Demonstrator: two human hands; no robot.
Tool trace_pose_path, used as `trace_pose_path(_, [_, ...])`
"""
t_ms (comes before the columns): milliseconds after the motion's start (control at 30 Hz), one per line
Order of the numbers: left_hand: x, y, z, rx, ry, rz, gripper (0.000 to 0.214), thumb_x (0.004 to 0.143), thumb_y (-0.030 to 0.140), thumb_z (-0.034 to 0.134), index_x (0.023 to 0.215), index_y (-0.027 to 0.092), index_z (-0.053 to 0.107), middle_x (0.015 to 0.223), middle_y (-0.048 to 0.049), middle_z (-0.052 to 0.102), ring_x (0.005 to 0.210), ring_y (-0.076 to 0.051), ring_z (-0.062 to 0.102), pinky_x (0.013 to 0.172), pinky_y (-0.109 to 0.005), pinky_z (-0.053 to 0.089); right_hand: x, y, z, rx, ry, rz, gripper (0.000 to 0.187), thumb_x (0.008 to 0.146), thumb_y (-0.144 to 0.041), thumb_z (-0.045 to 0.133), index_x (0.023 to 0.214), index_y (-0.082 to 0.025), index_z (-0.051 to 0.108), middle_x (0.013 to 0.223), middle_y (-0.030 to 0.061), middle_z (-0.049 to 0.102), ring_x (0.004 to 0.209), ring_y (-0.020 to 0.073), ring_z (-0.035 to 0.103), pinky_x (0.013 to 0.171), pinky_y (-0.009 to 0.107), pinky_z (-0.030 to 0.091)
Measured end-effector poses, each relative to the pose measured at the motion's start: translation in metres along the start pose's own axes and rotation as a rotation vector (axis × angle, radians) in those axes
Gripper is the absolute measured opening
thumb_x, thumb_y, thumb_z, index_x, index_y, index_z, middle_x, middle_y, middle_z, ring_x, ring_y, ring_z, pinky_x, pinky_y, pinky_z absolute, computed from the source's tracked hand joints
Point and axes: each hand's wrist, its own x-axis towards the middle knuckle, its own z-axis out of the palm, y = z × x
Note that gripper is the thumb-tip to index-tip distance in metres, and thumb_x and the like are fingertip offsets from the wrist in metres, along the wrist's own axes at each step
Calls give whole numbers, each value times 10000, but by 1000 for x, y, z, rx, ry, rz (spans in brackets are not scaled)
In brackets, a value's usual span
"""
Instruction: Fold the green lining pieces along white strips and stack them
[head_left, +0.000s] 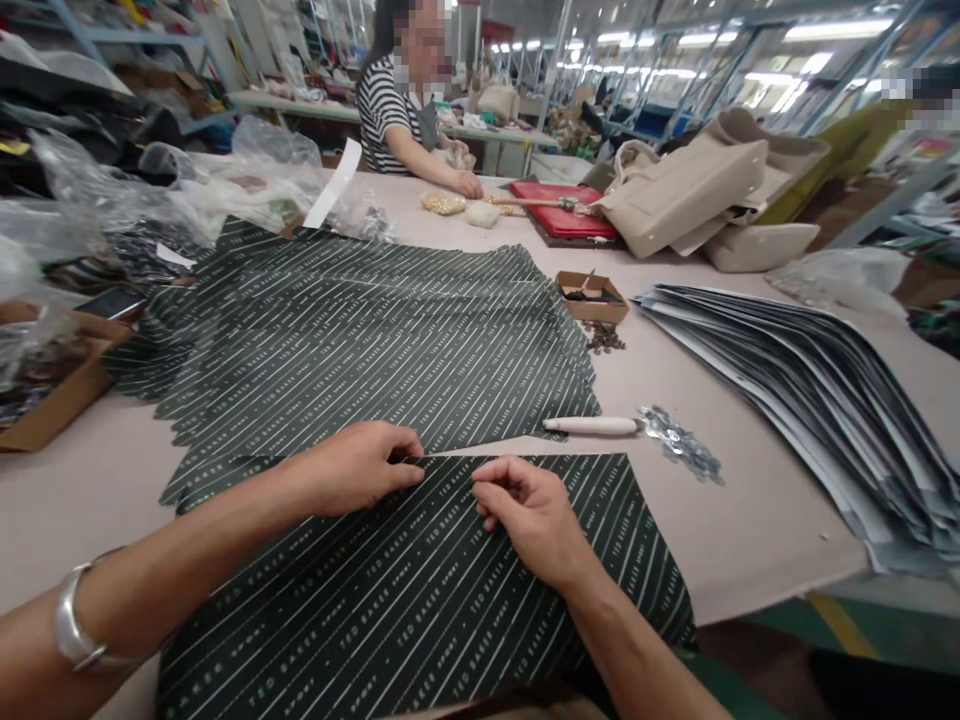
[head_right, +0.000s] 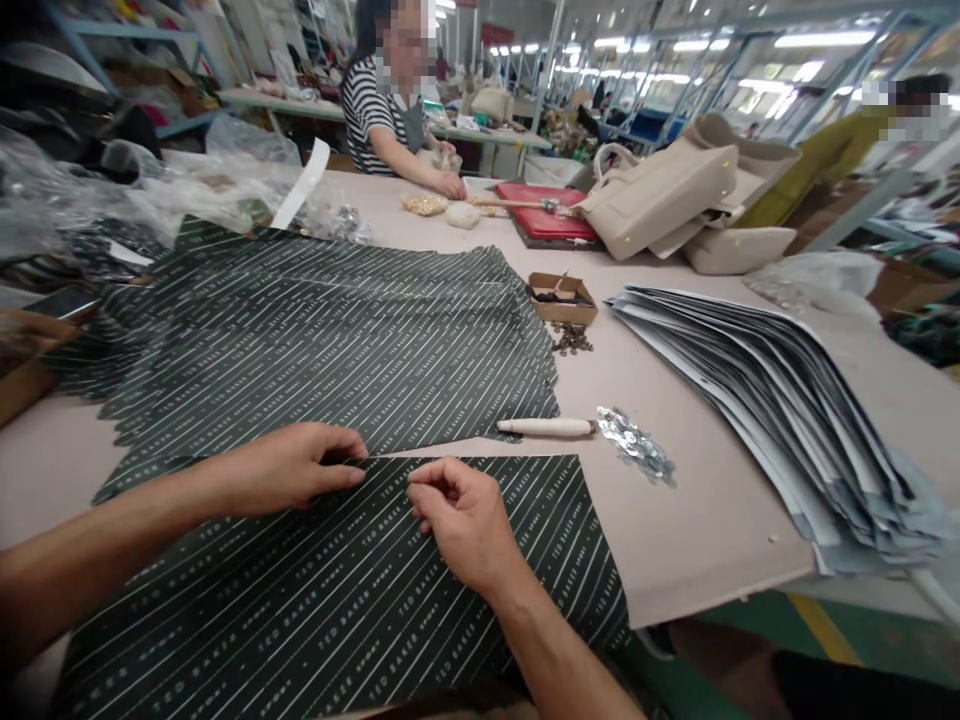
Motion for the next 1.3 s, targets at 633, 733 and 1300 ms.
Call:
trace_pose_path(633, [9, 0, 2, -475, -335, 75, 414, 666, 498, 710, 903, 162, 664, 737, 17, 589, 638, -119, 470, 583, -225, 347, 9, 2, 7, -146, -86, 15, 113, 855, -269, 681, 892, -198, 760, 678, -16, 697, 594, 100, 641, 559, 201, 530])
trace_pose_path(733, [9, -2, 3, -487, -335, 84, 405, 682, 488, 701, 907, 154, 667, 738, 16, 588, 642, -119, 471, 586, -225, 342, 9, 2, 7, -160, -90, 16, 104, 855, -264, 680, 888, -206, 760, 670, -22, 695, 572, 91, 632, 540, 187, 526])
trace_pose_path(1300, [-19, 14, 27, 130, 160, 343, 193, 912, 188, 519, 1006, 232, 682, 923, 6, 634, 873, -175, 597, 773, -302, 408, 8, 1, 4, -443, -82, -372, 135, 896, -125, 621, 998, -197, 672, 913, 19, 671, 662, 107, 635, 636, 246, 558])
